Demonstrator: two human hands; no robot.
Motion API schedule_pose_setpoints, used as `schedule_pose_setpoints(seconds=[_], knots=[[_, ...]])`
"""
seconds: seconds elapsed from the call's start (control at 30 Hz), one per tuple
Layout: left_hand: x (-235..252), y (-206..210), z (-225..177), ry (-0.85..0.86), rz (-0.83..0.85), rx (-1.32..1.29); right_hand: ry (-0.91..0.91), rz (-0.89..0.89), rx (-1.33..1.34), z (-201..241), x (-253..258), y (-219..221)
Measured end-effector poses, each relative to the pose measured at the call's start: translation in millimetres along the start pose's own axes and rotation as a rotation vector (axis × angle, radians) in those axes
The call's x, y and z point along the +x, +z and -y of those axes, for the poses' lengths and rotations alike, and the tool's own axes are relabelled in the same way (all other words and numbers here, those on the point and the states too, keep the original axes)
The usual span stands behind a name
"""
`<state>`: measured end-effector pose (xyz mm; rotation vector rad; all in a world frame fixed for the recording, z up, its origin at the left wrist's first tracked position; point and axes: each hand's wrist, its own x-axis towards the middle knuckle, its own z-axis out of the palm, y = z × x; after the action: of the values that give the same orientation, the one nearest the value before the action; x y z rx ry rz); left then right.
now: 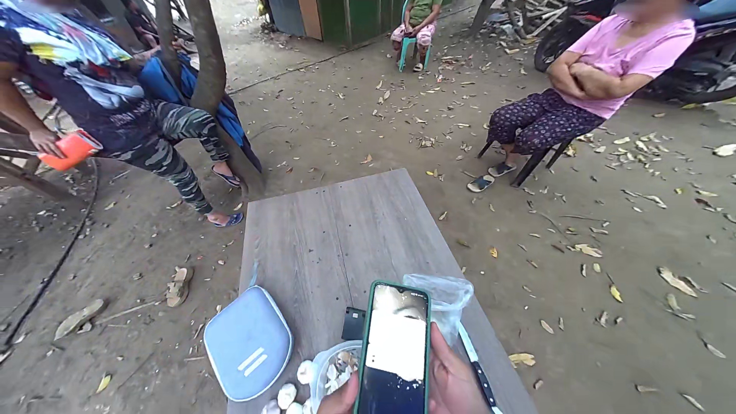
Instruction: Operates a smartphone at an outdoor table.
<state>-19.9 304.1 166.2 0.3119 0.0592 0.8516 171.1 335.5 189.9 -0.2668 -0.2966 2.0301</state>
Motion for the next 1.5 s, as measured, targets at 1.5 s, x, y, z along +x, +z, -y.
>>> schedule_pose_setpoints(seconds=[1.5], knots=[[-18.9, -0.3, -2.0, 0.099, 0.068, -0.027, 0.117, -0.047, 0.110, -20.0, 8.6, 10.5]])
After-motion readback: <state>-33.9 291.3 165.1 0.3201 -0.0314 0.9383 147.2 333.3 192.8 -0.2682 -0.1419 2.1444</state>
